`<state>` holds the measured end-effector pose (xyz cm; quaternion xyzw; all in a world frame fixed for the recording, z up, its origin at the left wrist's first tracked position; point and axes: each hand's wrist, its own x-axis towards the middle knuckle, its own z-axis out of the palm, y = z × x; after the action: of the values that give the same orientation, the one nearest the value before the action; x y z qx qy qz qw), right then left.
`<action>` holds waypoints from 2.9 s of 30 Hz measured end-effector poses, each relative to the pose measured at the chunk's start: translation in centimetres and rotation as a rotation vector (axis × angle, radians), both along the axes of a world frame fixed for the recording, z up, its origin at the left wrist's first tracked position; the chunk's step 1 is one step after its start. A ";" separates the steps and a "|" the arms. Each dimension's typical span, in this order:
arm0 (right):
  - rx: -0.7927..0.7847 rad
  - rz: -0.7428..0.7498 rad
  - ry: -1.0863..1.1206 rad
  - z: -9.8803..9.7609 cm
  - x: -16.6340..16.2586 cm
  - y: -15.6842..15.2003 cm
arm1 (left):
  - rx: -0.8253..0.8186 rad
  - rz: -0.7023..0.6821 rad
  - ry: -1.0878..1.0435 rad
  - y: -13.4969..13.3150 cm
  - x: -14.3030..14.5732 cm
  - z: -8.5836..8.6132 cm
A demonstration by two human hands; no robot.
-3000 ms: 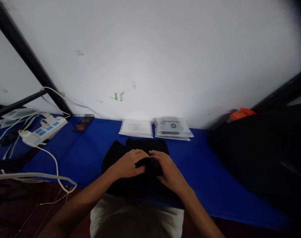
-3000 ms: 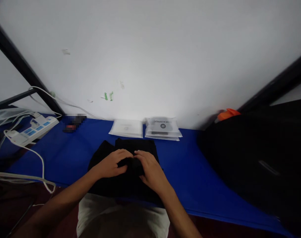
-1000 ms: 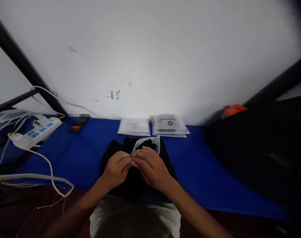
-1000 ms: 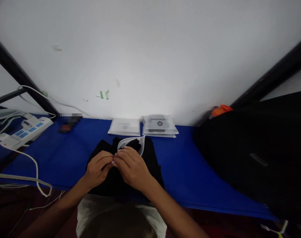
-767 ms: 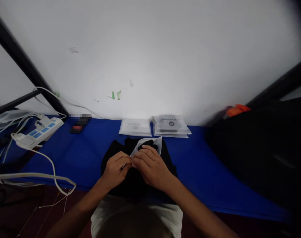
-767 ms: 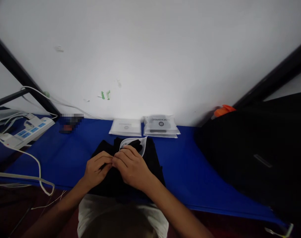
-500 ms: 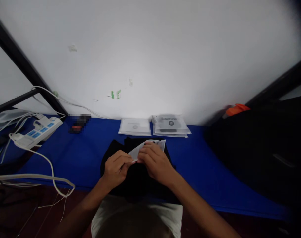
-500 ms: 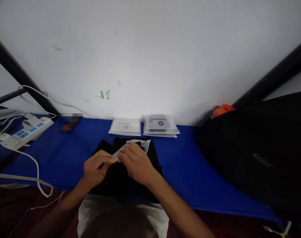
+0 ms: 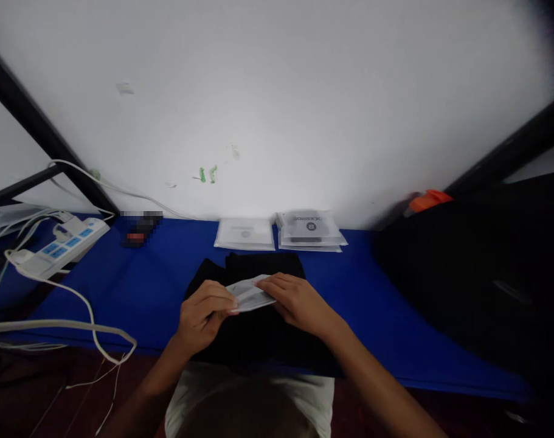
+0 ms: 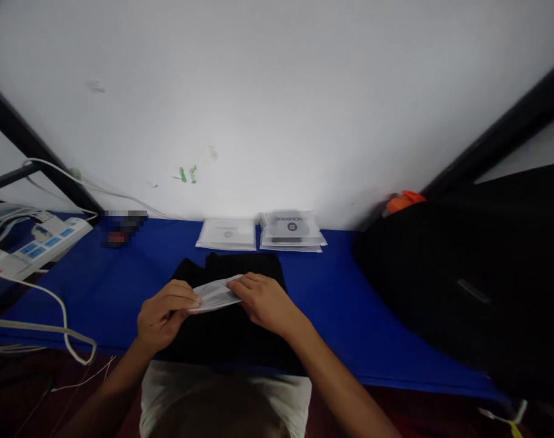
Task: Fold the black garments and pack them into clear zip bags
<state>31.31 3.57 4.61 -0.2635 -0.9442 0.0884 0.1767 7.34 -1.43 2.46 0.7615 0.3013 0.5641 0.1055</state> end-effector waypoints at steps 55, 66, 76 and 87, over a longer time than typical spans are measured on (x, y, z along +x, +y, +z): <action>0.041 -0.560 -0.057 -6.1 4.6 8.6 | -0.468 0.332 0.763 12.8 -0.9 -3.0; 0.035 -0.314 0.259 -5.7 8.2 -1.5 | -0.406 -0.024 0.655 2.7 -3.0 -1.5; 0.050 -0.419 0.380 -7.4 6.5 -3.7 | -0.446 0.467 0.479 7.0 -8.1 -6.3; 0.044 -0.469 0.365 -8.8 5.9 -2.7 | -0.283 0.227 0.439 0.8 -7.7 -2.7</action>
<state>37.19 0.82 -4.16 -0.4503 -0.8118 0.0708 0.3650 -0.33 -0.59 -0.21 0.8045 0.4760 0.3463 0.0792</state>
